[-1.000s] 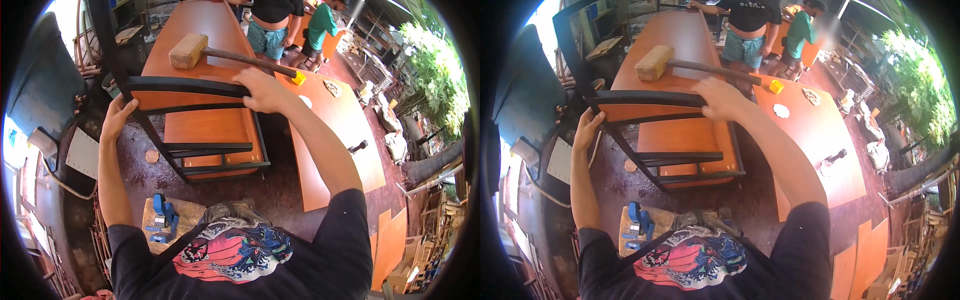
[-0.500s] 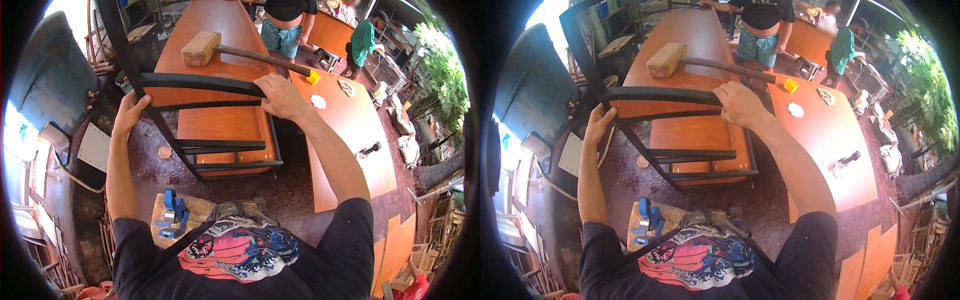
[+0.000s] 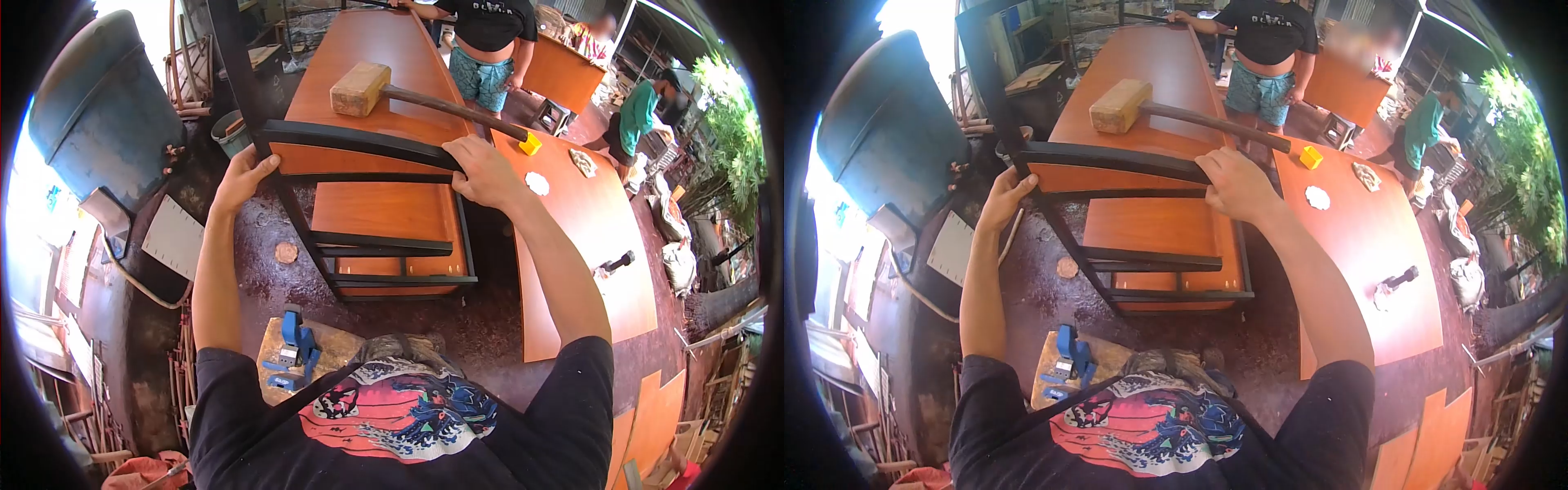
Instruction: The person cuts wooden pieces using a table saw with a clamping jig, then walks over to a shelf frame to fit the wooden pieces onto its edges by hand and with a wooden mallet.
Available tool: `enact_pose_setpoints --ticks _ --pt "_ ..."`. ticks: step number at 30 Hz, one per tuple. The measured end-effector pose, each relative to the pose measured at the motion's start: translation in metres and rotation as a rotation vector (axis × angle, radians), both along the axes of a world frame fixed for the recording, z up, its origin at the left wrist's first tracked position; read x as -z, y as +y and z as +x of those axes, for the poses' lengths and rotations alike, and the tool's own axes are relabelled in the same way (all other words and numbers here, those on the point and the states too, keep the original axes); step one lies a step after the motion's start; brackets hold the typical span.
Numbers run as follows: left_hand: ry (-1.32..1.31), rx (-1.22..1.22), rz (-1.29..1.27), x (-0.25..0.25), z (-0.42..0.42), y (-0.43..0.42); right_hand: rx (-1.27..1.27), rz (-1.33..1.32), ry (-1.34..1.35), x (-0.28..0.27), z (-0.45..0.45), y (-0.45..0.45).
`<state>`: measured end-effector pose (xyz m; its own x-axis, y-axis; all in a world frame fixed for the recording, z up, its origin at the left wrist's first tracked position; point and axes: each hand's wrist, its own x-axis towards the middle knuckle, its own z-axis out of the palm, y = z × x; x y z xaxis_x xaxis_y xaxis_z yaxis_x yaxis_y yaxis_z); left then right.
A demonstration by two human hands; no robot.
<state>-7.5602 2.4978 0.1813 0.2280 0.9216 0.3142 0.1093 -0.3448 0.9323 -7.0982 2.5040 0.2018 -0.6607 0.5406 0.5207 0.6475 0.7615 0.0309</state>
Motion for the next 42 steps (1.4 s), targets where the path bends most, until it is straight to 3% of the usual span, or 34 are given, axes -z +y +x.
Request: enact_pose_setpoints --ticks 3,6,9,10,12,14,15,16,17,18,19,20,21,23,24,25,27,28,30,33,35,39,42 --pt "-0.023 -0.053 0.054 -0.004 0.005 -0.010 0.009 0.019 0.039 -0.004 -0.002 -0.008" --pt "-0.082 -0.180 0.088 0.002 0.003 -0.018 0.040 0.157 0.337 -0.006 -0.005 -0.042" --pt "-0.119 -0.363 0.170 0.005 0.012 -0.031 0.228 0.283 0.675 0.053 0.005 -0.091" --pt "-0.145 -0.468 0.184 0.007 0.018 -0.040 0.291 0.205 0.859 0.086 0.003 -0.110" --pt "-0.338 -0.629 0.241 0.039 0.023 -0.050 0.494 -0.031 0.895 0.172 0.012 -0.153" --pt "-0.163 -0.873 0.253 0.077 0.054 -0.070 0.701 -0.389 0.844 0.297 0.037 -0.212" --pt "-0.011 -0.823 0.318 0.122 0.063 -0.075 0.810 -0.401 0.759 0.346 0.049 -0.252" --pt "0.069 -0.525 0.099 0.110 0.099 -0.109 0.947 -0.605 0.753 0.372 0.059 -0.294" --pt "0.101 -0.425 -0.026 0.140 0.129 -0.122 1.007 -0.681 0.638 0.390 0.072 -0.336" --pt "0.312 -0.305 0.234 0.162 0.146 -0.132 1.192 -0.973 0.464 0.428 0.095 -0.378" --pt "0.356 -0.246 0.308 0.152 0.168 -0.140 1.163 -1.127 -0.209 0.494 0.127 -0.422" --pt "0.398 -0.192 0.385 0.139 0.187 -0.147 1.274 -1.239 -0.127 0.541 0.150 -0.470" --pt "0.416 -0.194 0.487 0.125 0.199 -0.147 1.479 -1.194 0.232 0.557 0.156 -0.510" --pt "0.458 -0.200 0.687 0.098 0.216 -0.136 1.682 -1.941 0.359 0.626 0.190 -0.551" --pt "0.515 -0.202 0.706 0.088 0.219 -0.128 1.487 -1.806 0.310 0.607 0.189 -0.572" --pt "0.574 -0.203 0.726 0.077 0.221 -0.117 1.137 -1.426 0.040 0.590 0.187 -0.576" --pt "0.747 -0.325 0.999 0.033 0.220 -0.085 0.820 -0.915 -0.133 0.576 0.179 -0.565" --pt "0.703 -0.366 1.074 0.008 0.221 -0.074 1.019 -1.041 0.244 0.565 0.167 -0.556" --pt "0.861 -0.378 1.113 -0.028 0.228 -0.053 1.373 -1.225 1.052 0.542 0.152 -0.555" --pt "0.956 -0.220 1.074 -0.035 0.244 -0.027 1.300 -1.213 1.315 0.524 0.148 -0.563" --pt "0.984 -0.107 0.883 -0.029 0.258 -0.023 1.342 -1.221 1.132 0.544 0.154 -0.591" --pt "1.045 -0.195 0.899 -0.017 0.274 -0.010 1.362 -1.160 0.478 0.538 0.163 -0.658" --pt "1.104 -0.206 0.992 -0.010 0.272 -0.007 1.253 -1.243 0.145 0.540 0.173 -0.705"
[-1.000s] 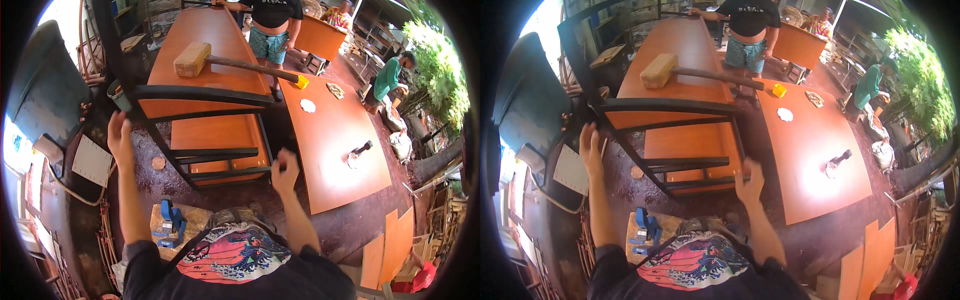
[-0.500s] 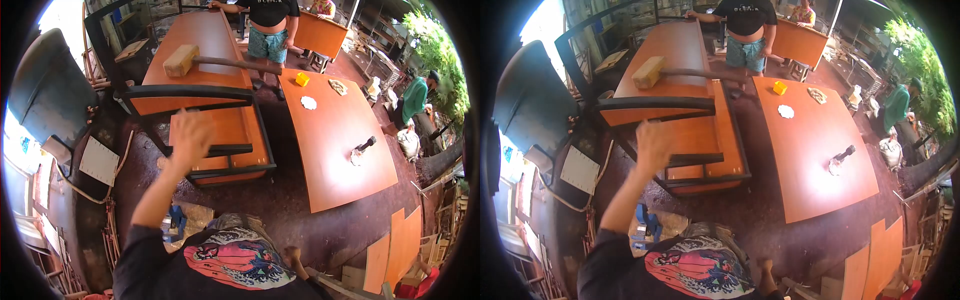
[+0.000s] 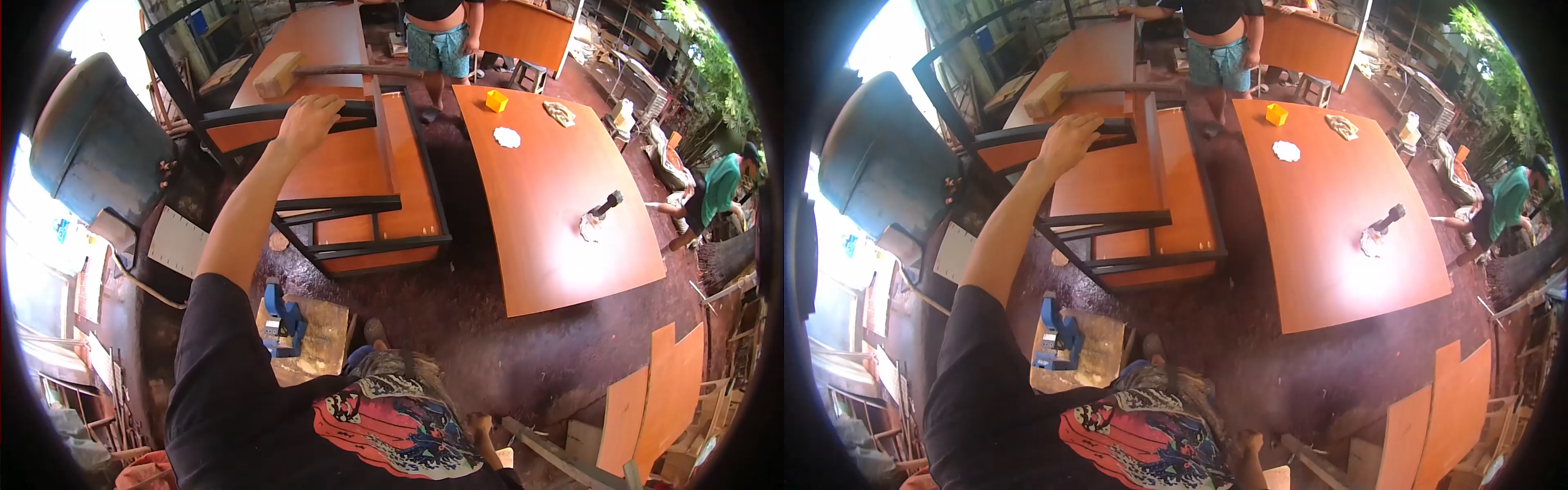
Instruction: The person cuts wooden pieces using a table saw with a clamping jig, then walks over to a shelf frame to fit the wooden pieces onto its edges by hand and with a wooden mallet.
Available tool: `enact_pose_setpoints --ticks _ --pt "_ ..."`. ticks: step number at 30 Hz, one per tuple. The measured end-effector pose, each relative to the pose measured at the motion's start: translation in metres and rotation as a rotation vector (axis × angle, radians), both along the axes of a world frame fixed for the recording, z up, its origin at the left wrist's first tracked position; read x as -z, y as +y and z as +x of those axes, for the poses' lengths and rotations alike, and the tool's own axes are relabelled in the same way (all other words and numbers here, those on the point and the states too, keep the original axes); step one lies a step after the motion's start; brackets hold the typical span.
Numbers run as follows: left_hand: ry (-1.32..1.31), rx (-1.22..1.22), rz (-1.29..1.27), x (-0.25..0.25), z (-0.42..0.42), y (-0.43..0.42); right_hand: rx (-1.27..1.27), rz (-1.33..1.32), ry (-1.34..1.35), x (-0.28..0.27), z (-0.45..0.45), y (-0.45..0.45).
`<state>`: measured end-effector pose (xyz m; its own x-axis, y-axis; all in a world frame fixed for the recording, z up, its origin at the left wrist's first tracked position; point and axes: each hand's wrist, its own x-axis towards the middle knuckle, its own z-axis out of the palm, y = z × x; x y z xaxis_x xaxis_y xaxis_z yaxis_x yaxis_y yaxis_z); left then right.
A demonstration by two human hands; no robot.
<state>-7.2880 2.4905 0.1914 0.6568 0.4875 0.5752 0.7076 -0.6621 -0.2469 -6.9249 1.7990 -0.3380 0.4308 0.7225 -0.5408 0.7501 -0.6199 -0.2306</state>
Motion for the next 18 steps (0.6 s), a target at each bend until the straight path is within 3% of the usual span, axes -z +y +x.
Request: enact_pose_setpoints --ticks 3,6,9,12,15,18 --pt "0.101 -0.017 0.065 0.000 0.003 -0.003 -0.214 -0.006 -0.053 0.006 0.011 -0.023" --pt "0.141 -0.030 0.135 0.003 0.004 -0.002 -0.135 0.108 -0.104 -0.003 0.007 -0.021" --pt "0.112 0.005 0.197 0.006 0.004 0.001 0.303 0.273 0.139 -0.017 -0.002 0.004" --pt "0.098 0.005 0.155 0.003 0.004 -0.001 0.558 0.246 0.409 0.007 0.001 0.019" --pt "0.010 0.023 0.105 0.004 0.004 -0.007 0.655 0.255 0.501 0.003 0.007 0.038" --pt "-0.220 0.066 0.167 0.015 0.003 -0.024 0.241 0.309 0.152 0.028 0.021 0.053"
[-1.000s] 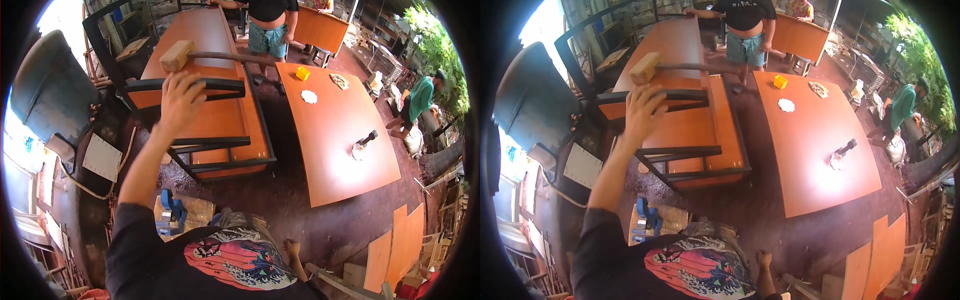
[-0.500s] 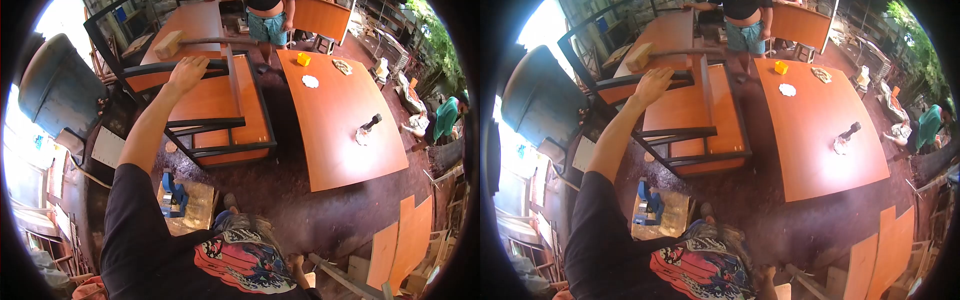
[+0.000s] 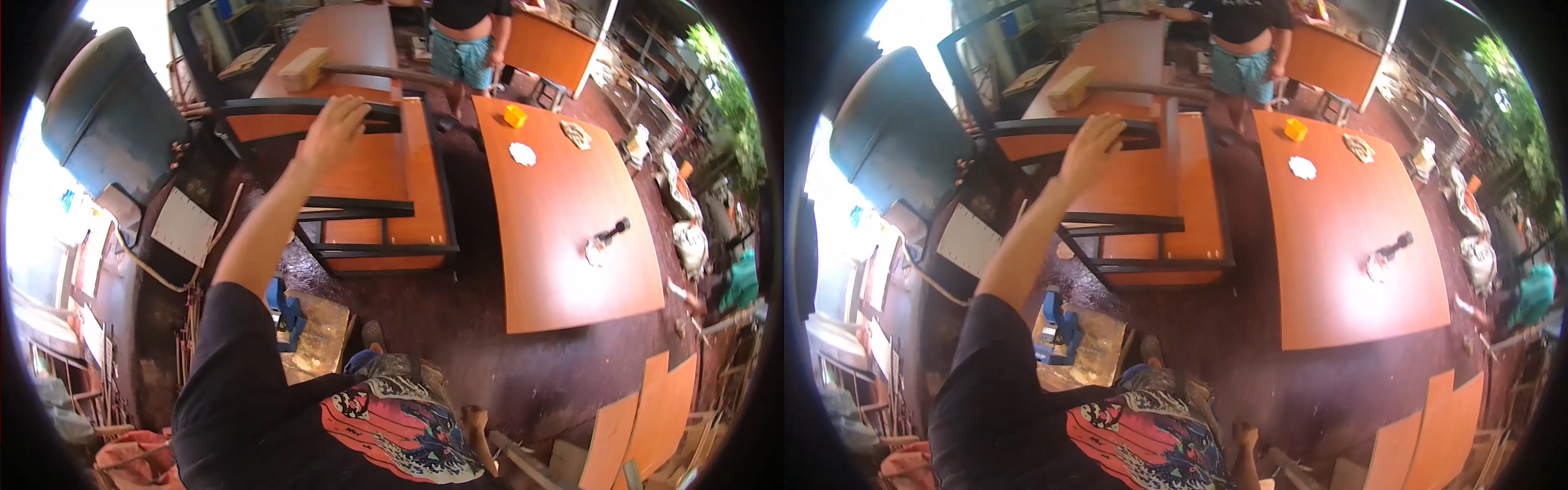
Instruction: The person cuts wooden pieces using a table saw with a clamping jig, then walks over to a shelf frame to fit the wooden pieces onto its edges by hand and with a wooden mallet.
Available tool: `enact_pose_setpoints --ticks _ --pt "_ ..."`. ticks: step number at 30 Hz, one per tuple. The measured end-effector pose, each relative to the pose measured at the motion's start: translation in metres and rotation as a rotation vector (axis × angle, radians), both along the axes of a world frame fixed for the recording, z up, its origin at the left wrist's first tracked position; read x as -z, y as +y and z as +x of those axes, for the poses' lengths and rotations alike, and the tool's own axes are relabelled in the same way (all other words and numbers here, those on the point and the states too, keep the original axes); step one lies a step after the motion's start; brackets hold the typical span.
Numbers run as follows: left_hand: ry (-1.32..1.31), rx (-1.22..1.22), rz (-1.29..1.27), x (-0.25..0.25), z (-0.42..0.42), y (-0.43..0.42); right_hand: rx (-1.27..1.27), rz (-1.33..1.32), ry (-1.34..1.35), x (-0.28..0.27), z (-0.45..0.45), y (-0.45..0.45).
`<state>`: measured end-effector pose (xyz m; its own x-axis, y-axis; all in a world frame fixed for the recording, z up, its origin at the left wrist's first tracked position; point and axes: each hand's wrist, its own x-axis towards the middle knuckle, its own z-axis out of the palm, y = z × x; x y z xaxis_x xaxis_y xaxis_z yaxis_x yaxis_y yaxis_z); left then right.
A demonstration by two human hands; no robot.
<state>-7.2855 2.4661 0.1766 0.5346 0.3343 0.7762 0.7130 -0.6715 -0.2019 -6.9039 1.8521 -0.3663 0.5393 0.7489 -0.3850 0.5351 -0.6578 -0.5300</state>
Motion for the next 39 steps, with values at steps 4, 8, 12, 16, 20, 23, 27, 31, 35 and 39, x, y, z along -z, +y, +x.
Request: enact_pose_setpoints --ticks 4,8,12,16,20,23,27,31,35,39 --pt "-0.463 -0.085 -0.063 0.034 -0.028 -0.062 -0.227 0.099 -0.117 -0.078 -0.001 0.065" --pt "-0.797 -0.334 -0.018 0.055 -0.127 -0.055 -0.307 0.350 -0.083 -0.159 0.011 0.187" --pt "-1.035 -0.173 -0.317 0.024 -0.201 -0.021 -0.448 0.604 -0.007 -0.342 -0.041 0.361" --pt "-0.918 -0.034 -0.461 0.004 -0.231 0.003 -0.815 0.990 -0.122 -0.486 -0.120 0.488" --pt "-0.912 -0.177 -0.496 -0.011 -0.222 -0.002 -1.028 1.284 -0.382 -0.560 -0.192 0.569" --pt "-0.943 -0.093 -0.496 -0.004 -0.227 0.004 -1.091 1.335 -0.452 -0.573 -0.222 0.607" --pt "-0.956 0.011 -0.487 0.001 -0.235 0.013 -1.166 1.194 -0.436 -0.564 -0.226 0.641" --pt "-0.941 -0.102 -0.537 -0.011 -0.226 -0.001 -1.183 1.123 -0.377 -0.561 -0.223 0.646" --pt "-0.908 -0.153 -0.567 -0.007 -0.223 -0.003 -1.211 1.137 -0.381 -0.559 -0.216 0.644" --pt "-0.909 -0.069 -0.569 0.004 -0.226 0.000 -1.206 1.202 -0.371 -0.550 -0.213 0.647"
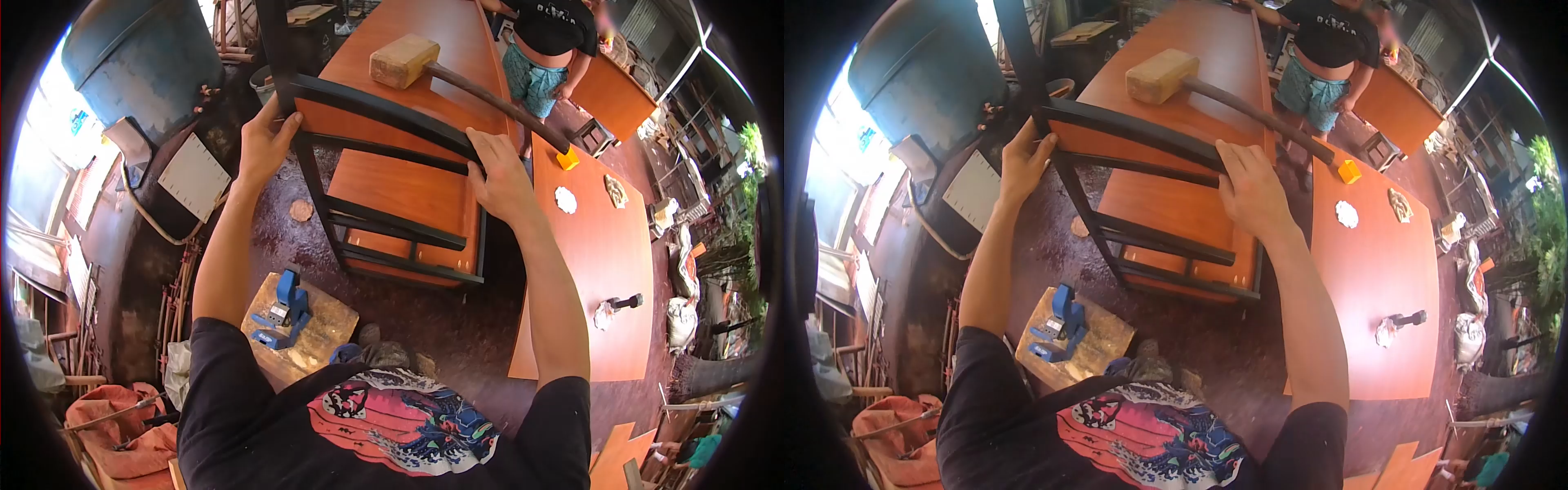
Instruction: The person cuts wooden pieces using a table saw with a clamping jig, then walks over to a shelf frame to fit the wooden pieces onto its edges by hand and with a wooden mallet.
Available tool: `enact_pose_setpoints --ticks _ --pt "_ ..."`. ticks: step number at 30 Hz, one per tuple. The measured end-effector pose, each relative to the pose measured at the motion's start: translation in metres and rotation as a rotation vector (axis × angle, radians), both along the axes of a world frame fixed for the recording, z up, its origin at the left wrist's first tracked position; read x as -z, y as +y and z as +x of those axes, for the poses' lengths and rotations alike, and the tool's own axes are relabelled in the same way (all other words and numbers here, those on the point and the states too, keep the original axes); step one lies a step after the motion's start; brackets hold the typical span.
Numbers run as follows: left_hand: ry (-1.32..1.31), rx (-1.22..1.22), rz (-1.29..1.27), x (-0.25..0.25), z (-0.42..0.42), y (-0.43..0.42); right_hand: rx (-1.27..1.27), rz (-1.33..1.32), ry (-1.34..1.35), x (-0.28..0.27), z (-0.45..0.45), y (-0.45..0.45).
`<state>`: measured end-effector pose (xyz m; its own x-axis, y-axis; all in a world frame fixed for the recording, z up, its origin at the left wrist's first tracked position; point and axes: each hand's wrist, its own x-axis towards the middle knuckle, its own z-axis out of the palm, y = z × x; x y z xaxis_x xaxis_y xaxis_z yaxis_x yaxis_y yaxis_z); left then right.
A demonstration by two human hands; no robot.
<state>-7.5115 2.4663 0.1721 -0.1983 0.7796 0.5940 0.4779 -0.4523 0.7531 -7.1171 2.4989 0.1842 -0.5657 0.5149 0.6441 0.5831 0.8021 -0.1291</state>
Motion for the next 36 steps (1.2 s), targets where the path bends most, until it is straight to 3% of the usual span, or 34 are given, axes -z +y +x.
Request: enact_pose_setpoints --ticks 26,32,36 --pt "0.016 0.003 -0.021 -0.002 0.003 -0.002 -0.018 -0.133 -0.083 -0.007 0.013 0.002" --pt "0.048 -0.004 0.003 0.000 0.000 0.000 -0.009 -0.008 -0.096 -0.003 0.014 0.001" --pt "-0.002 -0.114 -0.097 -0.007 0.018 -0.018 0.096 0.275 0.115 0.021 0.017 -0.044"
